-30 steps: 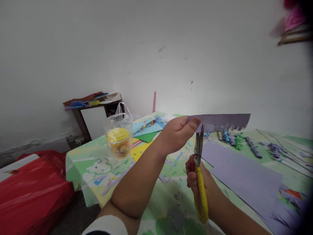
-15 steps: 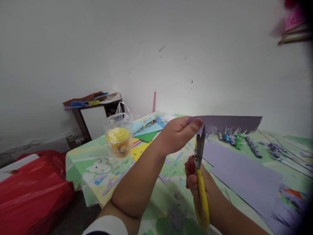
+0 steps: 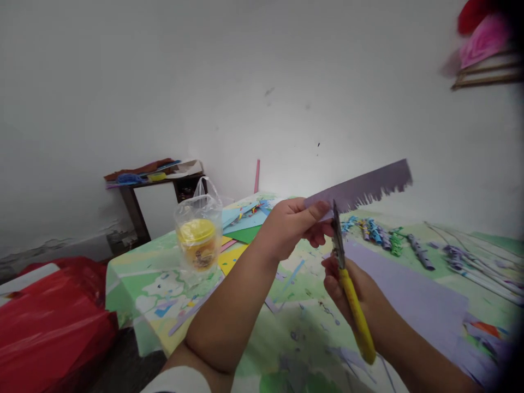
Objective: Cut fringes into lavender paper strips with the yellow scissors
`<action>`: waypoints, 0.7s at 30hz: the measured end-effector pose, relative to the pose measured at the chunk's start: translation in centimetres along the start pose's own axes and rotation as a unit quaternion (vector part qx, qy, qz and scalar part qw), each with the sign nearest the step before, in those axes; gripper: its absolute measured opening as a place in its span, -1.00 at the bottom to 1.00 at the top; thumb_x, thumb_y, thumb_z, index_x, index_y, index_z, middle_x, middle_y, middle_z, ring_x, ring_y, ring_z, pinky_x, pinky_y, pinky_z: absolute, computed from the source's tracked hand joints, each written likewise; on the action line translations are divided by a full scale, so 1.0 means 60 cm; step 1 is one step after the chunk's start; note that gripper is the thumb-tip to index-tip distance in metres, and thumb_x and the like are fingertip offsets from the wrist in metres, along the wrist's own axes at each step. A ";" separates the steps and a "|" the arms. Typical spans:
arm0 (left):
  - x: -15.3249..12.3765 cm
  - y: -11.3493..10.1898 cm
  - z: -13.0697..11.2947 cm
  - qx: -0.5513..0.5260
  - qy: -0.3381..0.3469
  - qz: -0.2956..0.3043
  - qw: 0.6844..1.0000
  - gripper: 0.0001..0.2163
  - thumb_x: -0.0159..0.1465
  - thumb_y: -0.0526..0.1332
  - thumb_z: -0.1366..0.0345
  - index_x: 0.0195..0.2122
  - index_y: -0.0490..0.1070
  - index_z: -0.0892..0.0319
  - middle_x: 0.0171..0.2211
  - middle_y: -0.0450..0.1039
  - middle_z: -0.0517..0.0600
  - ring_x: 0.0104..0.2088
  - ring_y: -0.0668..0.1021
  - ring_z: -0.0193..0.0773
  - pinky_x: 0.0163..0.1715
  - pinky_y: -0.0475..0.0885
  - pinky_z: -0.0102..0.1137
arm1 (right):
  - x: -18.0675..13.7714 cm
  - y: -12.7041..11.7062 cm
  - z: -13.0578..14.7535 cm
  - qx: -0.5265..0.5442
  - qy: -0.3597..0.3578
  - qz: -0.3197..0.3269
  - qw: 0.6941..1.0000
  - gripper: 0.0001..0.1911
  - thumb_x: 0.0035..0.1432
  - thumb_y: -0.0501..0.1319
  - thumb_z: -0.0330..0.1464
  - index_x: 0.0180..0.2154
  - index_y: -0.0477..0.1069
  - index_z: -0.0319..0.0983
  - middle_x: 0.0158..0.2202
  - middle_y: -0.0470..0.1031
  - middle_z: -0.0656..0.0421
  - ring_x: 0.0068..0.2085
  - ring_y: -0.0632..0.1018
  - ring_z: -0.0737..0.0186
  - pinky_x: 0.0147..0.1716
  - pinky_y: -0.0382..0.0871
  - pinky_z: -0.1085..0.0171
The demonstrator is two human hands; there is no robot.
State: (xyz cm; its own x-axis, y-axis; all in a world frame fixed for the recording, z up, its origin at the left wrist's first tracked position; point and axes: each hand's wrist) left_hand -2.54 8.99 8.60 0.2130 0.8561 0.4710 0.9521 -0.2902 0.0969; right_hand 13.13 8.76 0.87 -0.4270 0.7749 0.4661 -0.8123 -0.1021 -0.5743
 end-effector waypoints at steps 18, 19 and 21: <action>-0.016 0.011 -0.018 0.134 -0.033 0.078 0.987 -0.78 0.19 0.10 0.29 -0.57 0.28 0.25 -0.64 0.31 -0.16 -0.69 0.35 -0.56 -0.68 0.24 -0.62 | 0.003 -0.145 0.001 -0.291 0.011 -0.021 0.957 -0.63 0.00 0.15 0.00 -0.28 0.25 -0.11 -0.32 0.42 0.06 -0.35 0.42 0.06 -0.40 0.26 0.10; -0.016 0.013 -0.018 0.136 -0.033 0.081 0.987 -0.78 0.20 0.10 0.27 -0.56 0.28 0.25 -0.64 0.32 -0.15 -0.69 0.36 -0.55 -0.69 0.25 -0.61 | 0.000 -0.151 0.001 -0.310 0.007 -0.023 0.951 -0.63 0.00 0.14 0.01 -0.28 0.25 -0.10 -0.31 0.42 0.07 -0.35 0.43 0.05 -0.40 0.26 0.10; -0.017 0.017 -0.018 0.148 -0.038 0.085 0.985 -0.79 0.20 0.11 0.26 -0.53 0.29 0.25 -0.62 0.35 -0.13 -0.70 0.38 -0.53 -0.69 0.26 -0.59 | -0.006 -0.162 0.001 -0.349 -0.004 -0.020 0.937 -0.63 -0.01 0.12 0.03 -0.28 0.24 -0.08 -0.33 0.42 0.10 -0.37 0.43 0.05 -0.42 0.27 0.10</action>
State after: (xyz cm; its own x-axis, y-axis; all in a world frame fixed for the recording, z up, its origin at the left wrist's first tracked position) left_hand -2.05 7.39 9.15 0.3803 0.8384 0.3904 0.9209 -0.3043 -0.2435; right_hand 21.14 9.46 6.33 -0.4059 0.7648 0.5003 -0.3711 0.3623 -0.8550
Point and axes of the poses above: each hand's wrist, its own x-axis towards the middle knuckle, its own y-axis out of the palm, z = x × y
